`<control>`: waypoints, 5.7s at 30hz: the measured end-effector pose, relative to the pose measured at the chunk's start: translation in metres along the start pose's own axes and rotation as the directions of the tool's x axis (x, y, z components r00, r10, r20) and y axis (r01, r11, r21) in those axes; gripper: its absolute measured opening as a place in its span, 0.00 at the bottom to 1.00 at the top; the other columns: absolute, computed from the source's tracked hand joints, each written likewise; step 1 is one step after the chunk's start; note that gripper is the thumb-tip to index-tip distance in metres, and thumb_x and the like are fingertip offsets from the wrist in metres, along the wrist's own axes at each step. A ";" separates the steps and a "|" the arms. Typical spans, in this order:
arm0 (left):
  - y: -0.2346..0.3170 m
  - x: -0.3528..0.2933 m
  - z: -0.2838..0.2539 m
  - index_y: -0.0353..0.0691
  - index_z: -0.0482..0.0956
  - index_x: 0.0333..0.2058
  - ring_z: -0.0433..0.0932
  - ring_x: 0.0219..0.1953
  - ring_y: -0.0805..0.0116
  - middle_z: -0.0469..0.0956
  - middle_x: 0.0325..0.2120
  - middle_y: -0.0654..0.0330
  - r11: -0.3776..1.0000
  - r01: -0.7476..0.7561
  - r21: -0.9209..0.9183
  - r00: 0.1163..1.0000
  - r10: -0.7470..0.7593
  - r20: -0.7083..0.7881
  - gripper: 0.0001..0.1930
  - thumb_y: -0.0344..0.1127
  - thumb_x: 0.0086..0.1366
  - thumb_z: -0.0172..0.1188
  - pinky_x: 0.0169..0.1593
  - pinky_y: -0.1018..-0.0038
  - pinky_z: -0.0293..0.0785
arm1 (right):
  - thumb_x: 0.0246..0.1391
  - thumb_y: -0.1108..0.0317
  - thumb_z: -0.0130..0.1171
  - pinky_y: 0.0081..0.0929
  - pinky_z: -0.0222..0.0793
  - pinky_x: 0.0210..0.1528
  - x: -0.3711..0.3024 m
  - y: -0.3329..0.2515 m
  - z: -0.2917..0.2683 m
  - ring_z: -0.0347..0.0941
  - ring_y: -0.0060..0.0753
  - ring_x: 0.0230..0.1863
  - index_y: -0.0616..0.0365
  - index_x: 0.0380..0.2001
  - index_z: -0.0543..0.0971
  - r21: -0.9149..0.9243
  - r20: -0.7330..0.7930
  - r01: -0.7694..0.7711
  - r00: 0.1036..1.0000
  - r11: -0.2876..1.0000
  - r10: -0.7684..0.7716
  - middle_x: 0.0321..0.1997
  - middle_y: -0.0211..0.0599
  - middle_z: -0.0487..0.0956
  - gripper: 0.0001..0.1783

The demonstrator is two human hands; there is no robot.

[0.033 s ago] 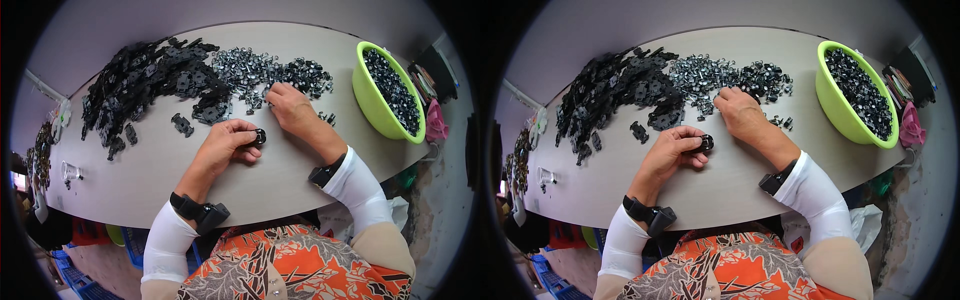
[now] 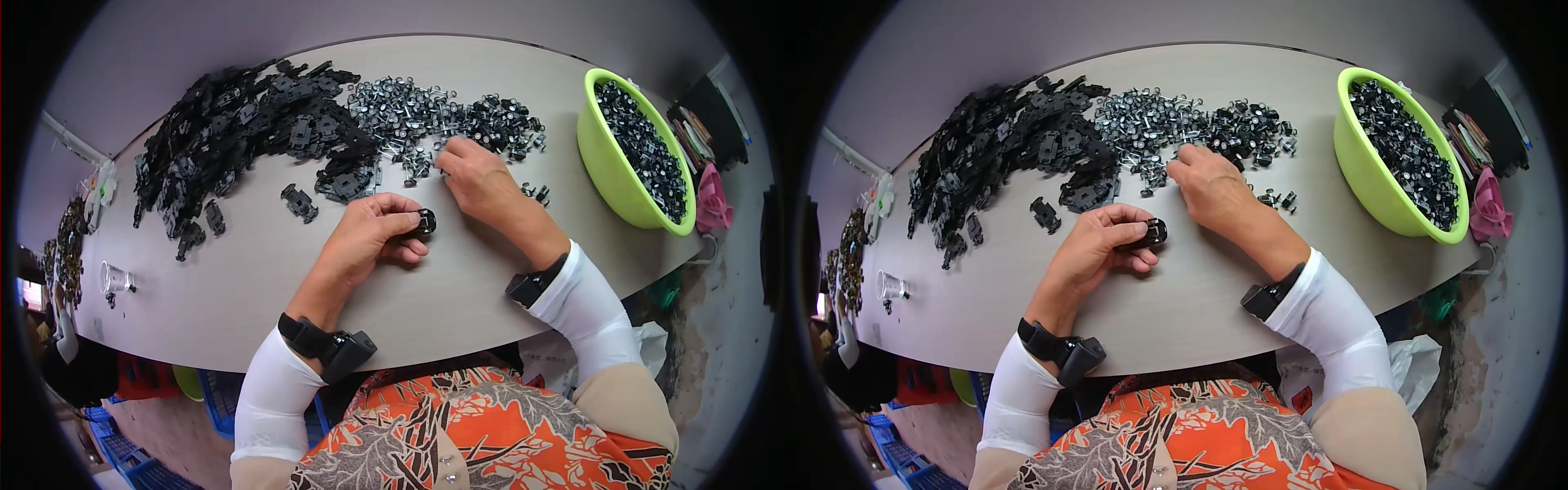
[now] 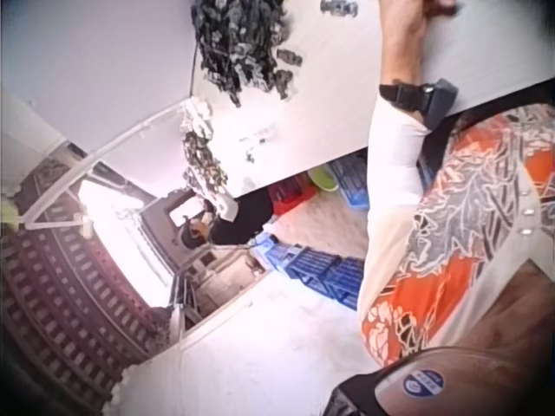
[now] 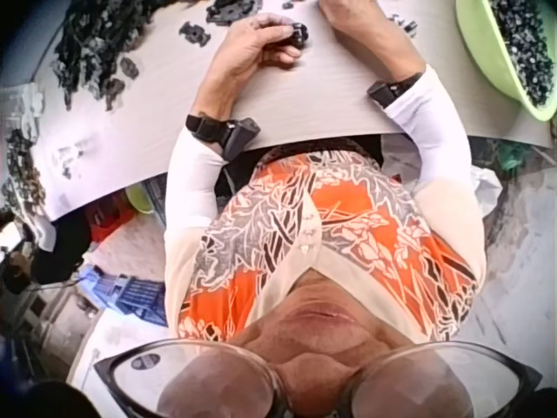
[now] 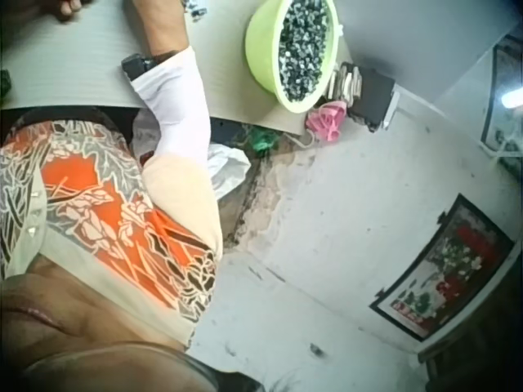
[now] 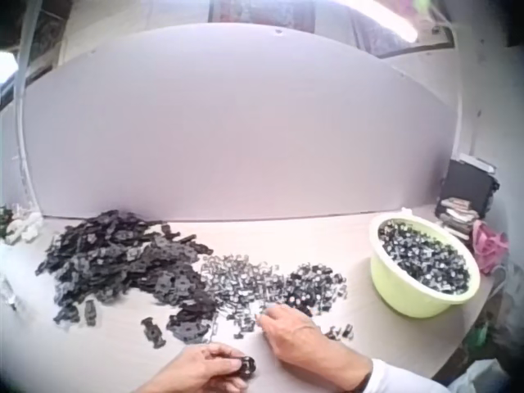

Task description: The person repeatedly picks up a black plastic housing and a metal fastener from a table, inserts the fastener into the housing, and places the assembled unit on the table. The person continues this repetitive assembly process throughout the clip.

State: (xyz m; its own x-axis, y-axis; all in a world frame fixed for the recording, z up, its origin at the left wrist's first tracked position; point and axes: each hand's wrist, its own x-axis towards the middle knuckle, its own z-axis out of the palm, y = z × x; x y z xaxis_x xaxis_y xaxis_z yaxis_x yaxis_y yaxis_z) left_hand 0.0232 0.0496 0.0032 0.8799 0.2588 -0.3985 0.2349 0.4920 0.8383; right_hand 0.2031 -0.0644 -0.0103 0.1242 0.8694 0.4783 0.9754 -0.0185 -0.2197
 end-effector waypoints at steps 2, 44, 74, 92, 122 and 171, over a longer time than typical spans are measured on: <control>0.000 -0.001 -0.002 0.29 0.72 0.41 0.81 0.25 0.66 0.78 0.31 0.52 1.000 -0.005 0.009 1.000 0.005 -0.008 0.12 0.29 0.61 0.57 0.28 0.76 0.81 | 0.40 0.81 0.56 0.35 0.68 0.34 -0.005 -0.009 -0.008 0.70 0.46 0.32 0.61 0.30 0.74 0.137 0.033 0.003 0.999 0.991 -0.007 0.29 0.41 0.71 0.10; -0.007 -0.001 -0.015 0.27 0.73 0.42 0.82 0.36 0.56 0.78 0.35 0.48 0.976 0.075 -0.203 0.974 -0.027 0.227 0.16 0.38 0.65 0.55 0.39 0.71 0.82 | 0.41 0.82 0.56 0.34 0.69 0.27 -0.030 -0.069 -0.028 0.72 0.44 0.25 0.64 0.27 0.75 0.404 -0.065 0.010 0.998 0.915 0.017 0.30 0.41 0.70 0.06; -0.045 -0.134 -0.022 0.41 0.64 0.22 0.71 0.16 0.72 0.72 0.24 0.58 0.957 -0.286 0.042 0.879 0.279 -0.386 0.12 0.23 0.50 0.61 0.19 0.80 0.67 | 0.41 0.83 0.51 0.31 0.70 0.27 -0.022 -0.047 -0.019 0.74 0.41 0.26 0.60 0.34 0.73 0.413 -0.194 -0.014 0.976 0.910 0.103 0.31 0.40 0.74 0.13; -0.057 -0.249 -0.093 0.32 0.76 0.24 0.70 0.17 0.79 0.74 0.17 0.63 0.704 0.133 0.698 0.255 0.656 -0.711 0.08 0.30 0.61 0.58 0.22 0.82 0.66 | 0.42 0.73 0.57 0.41 0.70 0.33 0.004 -0.019 0.006 0.72 0.46 0.35 0.60 0.24 0.73 -0.084 -0.017 -0.092 0.996 0.992 0.091 0.29 0.41 0.70 0.04; 0.005 0.007 -0.004 0.36 0.68 0.41 0.81 0.25 0.60 0.75 0.23 0.56 0.924 -0.346 -0.162 0.930 0.314 -0.194 0.10 0.25 0.59 0.52 0.30 0.68 0.81 | 0.41 0.73 0.60 0.34 0.69 0.29 -0.037 -0.047 -0.046 0.71 0.40 0.27 0.61 0.26 0.73 0.369 0.110 -0.180 0.983 0.912 0.149 0.32 0.40 0.69 0.08; -0.026 -0.018 0.027 0.43 0.74 0.25 0.62 0.11 0.85 0.69 0.15 0.70 0.984 0.002 -0.178 0.979 0.034 0.203 0.13 0.45 0.63 0.58 0.12 0.87 0.50 | 0.34 0.79 0.66 0.29 0.69 0.32 -0.069 -0.091 -0.027 0.71 0.38 0.32 0.60 0.32 0.72 0.400 -0.245 0.071 0.969 0.914 0.033 0.33 0.37 0.72 0.18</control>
State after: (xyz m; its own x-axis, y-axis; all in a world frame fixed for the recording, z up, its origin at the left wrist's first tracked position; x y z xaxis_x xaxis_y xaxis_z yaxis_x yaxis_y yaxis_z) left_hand 0.0121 0.0098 -0.0008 0.9529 0.1017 -0.2858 0.1597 0.6328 0.7577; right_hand 0.1107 -0.1356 -0.0006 0.1968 0.7207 0.6647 0.8269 0.2422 -0.5075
